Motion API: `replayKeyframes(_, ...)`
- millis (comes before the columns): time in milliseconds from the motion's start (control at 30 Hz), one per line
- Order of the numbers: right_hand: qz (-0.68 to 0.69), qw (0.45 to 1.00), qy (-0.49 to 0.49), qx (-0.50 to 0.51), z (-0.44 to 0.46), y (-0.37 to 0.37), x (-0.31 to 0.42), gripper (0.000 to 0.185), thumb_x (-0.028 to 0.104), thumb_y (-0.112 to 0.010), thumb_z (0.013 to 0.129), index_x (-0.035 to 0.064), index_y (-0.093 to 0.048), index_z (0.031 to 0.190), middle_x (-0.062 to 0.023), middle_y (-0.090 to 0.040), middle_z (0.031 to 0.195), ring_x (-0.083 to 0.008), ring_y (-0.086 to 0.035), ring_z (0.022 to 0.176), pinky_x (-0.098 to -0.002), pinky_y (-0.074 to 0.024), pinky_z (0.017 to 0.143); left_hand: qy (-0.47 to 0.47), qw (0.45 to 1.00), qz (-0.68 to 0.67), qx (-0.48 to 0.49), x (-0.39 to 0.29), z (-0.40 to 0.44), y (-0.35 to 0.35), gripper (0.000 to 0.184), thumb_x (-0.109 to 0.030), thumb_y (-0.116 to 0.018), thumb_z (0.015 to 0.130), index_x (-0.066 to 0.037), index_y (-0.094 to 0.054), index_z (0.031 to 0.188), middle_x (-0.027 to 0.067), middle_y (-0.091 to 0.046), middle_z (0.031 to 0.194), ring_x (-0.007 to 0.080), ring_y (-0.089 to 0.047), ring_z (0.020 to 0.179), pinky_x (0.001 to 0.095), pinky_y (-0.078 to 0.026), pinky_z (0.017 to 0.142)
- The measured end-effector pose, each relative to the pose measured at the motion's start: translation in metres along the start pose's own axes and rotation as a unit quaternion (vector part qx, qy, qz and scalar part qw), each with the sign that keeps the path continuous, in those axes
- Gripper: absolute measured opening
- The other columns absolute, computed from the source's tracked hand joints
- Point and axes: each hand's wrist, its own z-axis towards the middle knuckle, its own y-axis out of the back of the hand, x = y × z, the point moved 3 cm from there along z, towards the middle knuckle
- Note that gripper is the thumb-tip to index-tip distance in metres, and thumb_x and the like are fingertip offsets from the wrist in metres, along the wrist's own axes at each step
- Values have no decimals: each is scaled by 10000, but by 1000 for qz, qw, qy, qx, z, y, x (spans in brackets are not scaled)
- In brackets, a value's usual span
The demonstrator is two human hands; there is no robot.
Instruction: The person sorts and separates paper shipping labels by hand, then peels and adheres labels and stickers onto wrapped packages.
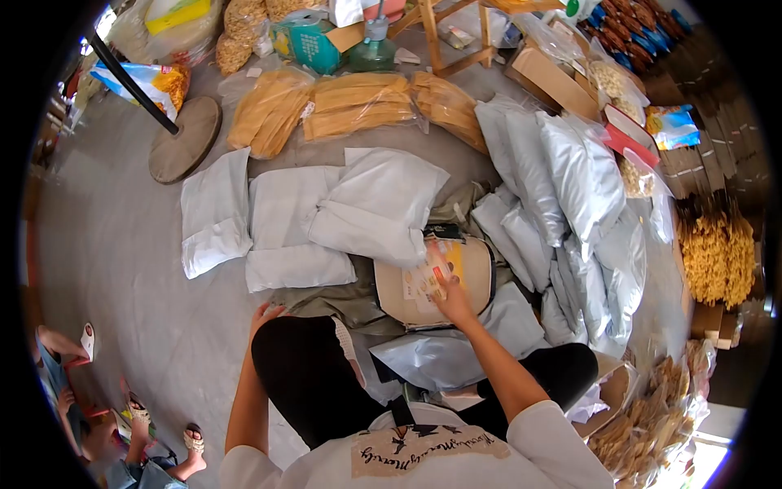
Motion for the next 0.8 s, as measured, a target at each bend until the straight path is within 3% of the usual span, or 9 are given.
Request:
replayKeyframes(67, 7, 997, -14, 74, -24, -12, -19, 753, 381, -730, 645, -14, -443, 1218, -220, -526, 1145, -339, -503, 1063, -404, -379, 910, -19, 998, 8, 56, -25, -26, -28, 497, -121, -595, 819, -25, -367, 1250, 132, -572, 1057, 225, -597, 873, 306, -505, 729)
replayKeyframes(133, -132, 930, 17, 342, -66, -6, 4, 977, 488, -770, 517, 10, -378, 1274, -257, -366, 1298, -388, -350, 1206, -486, -283, 978, -31, 994, 50, 87, -64, -58, -66, 420, -131, -575, 835, -27, -420, 1211, 130, -570, 1074, 212, -593, 888, 299, -494, 750)
replayKeyframes(167, -130, 932, 15, 338, -80, -5, 8, 977, 488, -770, 517, 10, -378, 1274, -257, -366, 1298, -388, -350, 1206, -486, -283, 978, -48, 989, 88, 113, -82, -73, -82, 350, -142, -555, 852, -28, -473, 1173, 128, -568, 1091, 200, -589, 903, 292, -483, 772)
replayKeyframes(267, -299, 915, 97, 251, -112, -1, 24, 1247, 576, -777, 426, 70, -154, 1380, -268, -15, 1417, -468, -16, 1295, -604, -150, 988, -124, 962, 100, 220, -131, -123, -129, 316, -190, -537, 863, -27, -518, 1133, 121, -566, 1104, 184, -585, 902, 288, -448, 816)
replayKeyframes(400, -379, 824, -14, 420, -163, -16, 14, 1166, 501, -784, 458, 104, -195, 1382, -223, -72, 1430, -419, -51, 1313, -689, -95, 938, -242, 883, 283, 284, -163, -183, -180, 330, -268, -500, 879, -16, -553, 1086, 105, -594, 1050, 161, -579, 890, 275, -417, 836)
replayKeyframes(467, -433, 824, -12, 364, -167, -35, -28, 1016, 441, -739, 556, 114, -230, 1373, -203, -89, 1433, -402, -71, 1315, -687, -106, 939, -169, 836, 408, 326, -155, -196, -186, 369, -322, -481, 879, 2, -588, 1019, 90, -621, 964, 147, -575, 871, 255, -417, 820)
replayKeyframes(600, -564, 808, 72, 156, -161, -49, -73, 584, 249, -544, 794, 131, -336, 1326, -160, -153, 1432, -346, -124, 1319, -676, -133, 942, -143, 864, 375, 305, -152, -203, -175, 402, -357, -480, 874, 11, -598, 986, 78, -634, 899, 140, -574, 859, 242, -420, 809)
replayKeyframes(733, -553, 825, 116, -20, -143, -24, -60, 496, 218, -485, 826, 118, -371, 1298, -162, -191, 1415, -328, -150, 1306, -693, -186, 898, -154, 864, 377, 297, -154, -202, -167, 400, -360, -492, 868, 8, -594, 985, 74, -634, 886, 129, -575, 828, 236, -426, 793)
replayKeyframes(800, -482, 870, -100, 31, -135, -5, -75, 526, 175, -499, 805, 114, -363, 1309, -168, -448, 1254, -285, -416, 1167, -599, -378, 819, -159, 869, 371, 286, -154, -202, -161, 399, -361, -494, 868, 7, -592, 987, 74, -635, 877, 127, -576, 817, 235, -429, 788)
